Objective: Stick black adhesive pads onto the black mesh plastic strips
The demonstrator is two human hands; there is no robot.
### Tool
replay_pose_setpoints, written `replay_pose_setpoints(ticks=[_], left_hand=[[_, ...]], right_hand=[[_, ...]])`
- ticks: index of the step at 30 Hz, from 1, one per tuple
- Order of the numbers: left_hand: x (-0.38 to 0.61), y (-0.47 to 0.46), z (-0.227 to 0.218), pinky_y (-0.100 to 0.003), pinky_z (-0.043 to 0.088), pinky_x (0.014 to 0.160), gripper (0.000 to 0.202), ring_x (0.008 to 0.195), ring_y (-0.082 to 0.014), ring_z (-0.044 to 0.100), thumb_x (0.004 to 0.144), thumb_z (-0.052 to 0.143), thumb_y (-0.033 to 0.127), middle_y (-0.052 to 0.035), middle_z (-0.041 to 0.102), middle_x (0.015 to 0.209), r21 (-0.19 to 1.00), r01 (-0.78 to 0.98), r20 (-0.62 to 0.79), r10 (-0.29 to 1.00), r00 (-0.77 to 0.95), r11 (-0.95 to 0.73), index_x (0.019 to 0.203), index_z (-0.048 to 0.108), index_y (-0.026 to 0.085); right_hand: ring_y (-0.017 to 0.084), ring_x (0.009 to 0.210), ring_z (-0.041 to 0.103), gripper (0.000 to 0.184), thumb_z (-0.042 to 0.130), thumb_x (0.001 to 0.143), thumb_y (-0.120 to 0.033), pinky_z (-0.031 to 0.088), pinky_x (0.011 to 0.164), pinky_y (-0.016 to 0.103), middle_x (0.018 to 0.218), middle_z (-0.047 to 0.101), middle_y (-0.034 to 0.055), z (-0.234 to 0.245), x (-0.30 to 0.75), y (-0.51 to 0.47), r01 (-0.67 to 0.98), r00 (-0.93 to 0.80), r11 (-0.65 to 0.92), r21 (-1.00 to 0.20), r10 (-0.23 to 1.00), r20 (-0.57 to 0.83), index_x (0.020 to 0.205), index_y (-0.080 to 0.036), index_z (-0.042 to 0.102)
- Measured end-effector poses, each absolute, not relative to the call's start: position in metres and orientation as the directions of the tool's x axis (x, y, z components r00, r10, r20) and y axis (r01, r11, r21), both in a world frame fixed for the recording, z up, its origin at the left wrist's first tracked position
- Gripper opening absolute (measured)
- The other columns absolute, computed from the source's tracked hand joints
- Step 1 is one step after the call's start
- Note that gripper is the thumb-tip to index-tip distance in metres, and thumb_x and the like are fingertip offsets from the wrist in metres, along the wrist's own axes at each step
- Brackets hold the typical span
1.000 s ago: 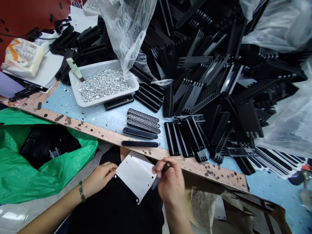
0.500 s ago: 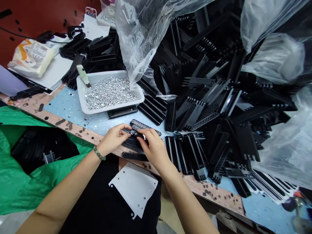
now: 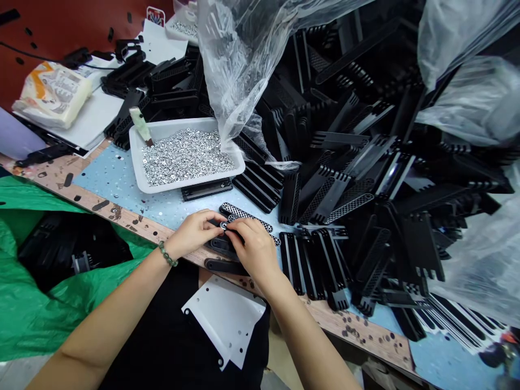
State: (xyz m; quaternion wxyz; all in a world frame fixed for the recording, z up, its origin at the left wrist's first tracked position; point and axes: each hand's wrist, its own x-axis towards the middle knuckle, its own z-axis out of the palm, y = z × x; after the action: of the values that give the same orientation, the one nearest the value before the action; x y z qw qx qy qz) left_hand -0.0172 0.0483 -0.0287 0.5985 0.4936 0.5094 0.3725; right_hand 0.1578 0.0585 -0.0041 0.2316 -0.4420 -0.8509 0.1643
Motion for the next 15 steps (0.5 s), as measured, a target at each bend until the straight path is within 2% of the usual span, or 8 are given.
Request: replay_pose_setpoints(ticks=[3, 6, 9, 12, 15], left_hand=[[-0.015, 0.049, -0.026, -0.028, 0.054, 0.068, 0.021, 0.071, -0.0149, 0.066, 0.08, 0.064, 0.026, -0.0035, 0.068, 0.087, 0.961, 0.057, -0.277, 0.937, 0.212, 0.271, 0.099, 0.062, 0.016], [-0.014, 0.049, -0.026, -0.025, 0.052, 0.062, 0.018, 0.065, -0.0131, 0.064, 0.079, 0.065, 0.028, 0.0002, 0.064, 0.077, 0.952, 0.006, -0.303, 0.934, 0.19, 0.307, 0.092, 0.059, 0.017], [-0.013, 0.047, -0.024, -0.026, 0.053, 0.063, 0.02, 0.068, -0.0129, 0.064, 0.079, 0.065, 0.027, -0.002, 0.064, 0.088, 0.946, 0.031, -0.321, 0.927, 0.195, 0.322, 0.096, 0.062, 0.017], [-0.011, 0.045, -0.021, -0.028, 0.053, 0.067, 0.02, 0.072, -0.0134, 0.064, 0.081, 0.062, 0.028, -0.0055, 0.061, 0.101, 0.957, 0.18, -0.26, 0.948, 0.186, 0.227, 0.097, 0.068, 0.018], [-0.009, 0.044, -0.022, -0.026, 0.051, 0.064, 0.016, 0.072, -0.0138, 0.061, 0.081, 0.064, 0.031, -0.0046, 0.061, 0.093, 0.946, 0.302, -0.178, 0.968, 0.176, 0.119, 0.09, 0.07, 0.018]], right_hand=[[0.022, 0.09, 0.06, 0.014, 0.052, 0.092, -0.018, 0.05, 0.082, 0.037, 0.094, 0.068, 0.0059, -0.002, 0.158, 0.058, 0.67, -0.519, 0.556, -0.492, 0.824, 0.226, 0.092, -0.022, 0.065], [0.024, 0.095, 0.06, 0.015, 0.054, 0.09, -0.023, 0.052, 0.08, 0.038, 0.103, 0.063, 0.009, 0.002, 0.168, 0.053, 0.717, -0.489, 0.516, -0.469, 0.851, 0.191, 0.103, -0.022, 0.063], [0.023, 0.091, 0.061, 0.018, 0.054, 0.091, -0.026, 0.053, 0.077, 0.037, 0.104, 0.06, 0.0089, 0.006, 0.183, 0.047, 0.743, -0.424, 0.429, -0.513, 0.895, 0.135, 0.108, -0.021, 0.059], [0.02, 0.086, 0.061, 0.011, 0.05, 0.091, -0.018, 0.052, 0.077, 0.034, 0.095, 0.06, 0.006, 0.006, 0.194, 0.045, 0.706, -0.418, 0.39, -0.591, 0.903, 0.098, 0.097, -0.021, 0.06], [0.018, 0.083, 0.06, 0.012, 0.051, 0.089, -0.014, 0.051, 0.076, 0.032, 0.089, 0.062, 0.0043, 0.006, 0.197, 0.049, 0.66, -0.419, 0.377, -0.65, 0.903, 0.098, 0.088, -0.021, 0.062]])
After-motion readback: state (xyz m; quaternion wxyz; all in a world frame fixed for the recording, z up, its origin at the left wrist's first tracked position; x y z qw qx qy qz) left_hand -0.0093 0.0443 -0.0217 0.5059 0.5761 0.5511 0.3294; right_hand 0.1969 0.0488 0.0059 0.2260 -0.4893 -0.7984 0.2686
